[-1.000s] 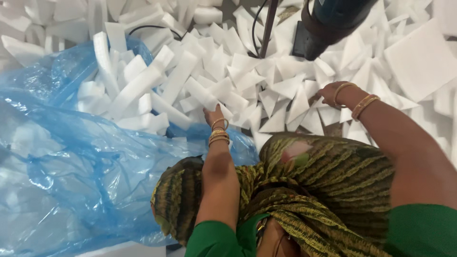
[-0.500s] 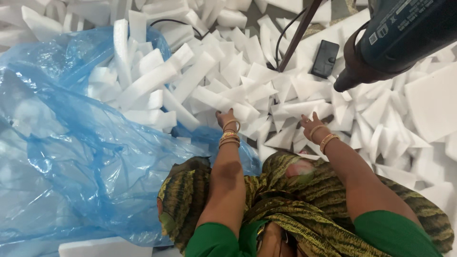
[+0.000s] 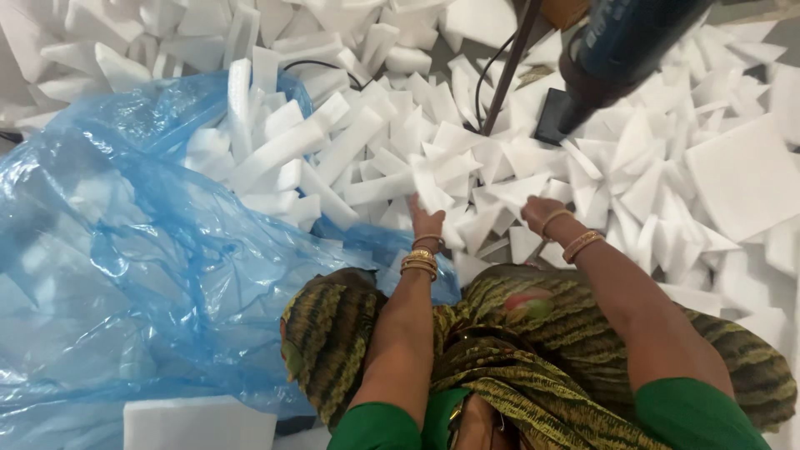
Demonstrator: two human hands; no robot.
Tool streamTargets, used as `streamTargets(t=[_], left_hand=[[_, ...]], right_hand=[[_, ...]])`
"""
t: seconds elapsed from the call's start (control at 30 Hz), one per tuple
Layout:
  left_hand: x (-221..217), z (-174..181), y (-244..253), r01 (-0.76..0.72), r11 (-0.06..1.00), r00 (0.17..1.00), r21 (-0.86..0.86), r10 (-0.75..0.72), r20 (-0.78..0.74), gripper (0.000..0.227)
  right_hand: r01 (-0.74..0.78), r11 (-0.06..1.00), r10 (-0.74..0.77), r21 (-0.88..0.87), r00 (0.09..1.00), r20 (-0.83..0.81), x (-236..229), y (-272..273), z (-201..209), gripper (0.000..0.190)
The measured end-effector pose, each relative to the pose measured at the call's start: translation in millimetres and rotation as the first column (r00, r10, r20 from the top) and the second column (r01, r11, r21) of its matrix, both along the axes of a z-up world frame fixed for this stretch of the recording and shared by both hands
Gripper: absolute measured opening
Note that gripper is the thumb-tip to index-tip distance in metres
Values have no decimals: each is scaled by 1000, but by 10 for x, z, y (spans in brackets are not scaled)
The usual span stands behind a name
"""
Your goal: The person sits on the floor and uses a hot wire cutter to slice white foam blocks into smaller rectangular pieces. They pick up a block, position it under the cutter, and slice it, then place the cut pieces aside.
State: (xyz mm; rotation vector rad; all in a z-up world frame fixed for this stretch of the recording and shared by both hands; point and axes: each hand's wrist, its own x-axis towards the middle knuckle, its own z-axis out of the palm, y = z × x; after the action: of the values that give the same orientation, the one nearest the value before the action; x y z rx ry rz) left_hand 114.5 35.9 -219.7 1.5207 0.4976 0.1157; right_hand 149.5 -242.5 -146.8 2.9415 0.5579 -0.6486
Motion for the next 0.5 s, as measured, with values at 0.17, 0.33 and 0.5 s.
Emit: streamTargets(t=[0.17,0.33,0.5], left_hand=[[-46,266,-239,302,951,942,67,-308,132,100],[-240,895,-435,488,866,835,105,-499,234,100],[-582,1483,-383,548,826,710,132,-543,448,88]], right_hand=[[242,736,-286,632,958,-34,-78,235,578,46],[347,206,-427,915,873,-235,-509,384,1142,60],[369,5,-392,929,856,-338,-882,301,1327,58]])
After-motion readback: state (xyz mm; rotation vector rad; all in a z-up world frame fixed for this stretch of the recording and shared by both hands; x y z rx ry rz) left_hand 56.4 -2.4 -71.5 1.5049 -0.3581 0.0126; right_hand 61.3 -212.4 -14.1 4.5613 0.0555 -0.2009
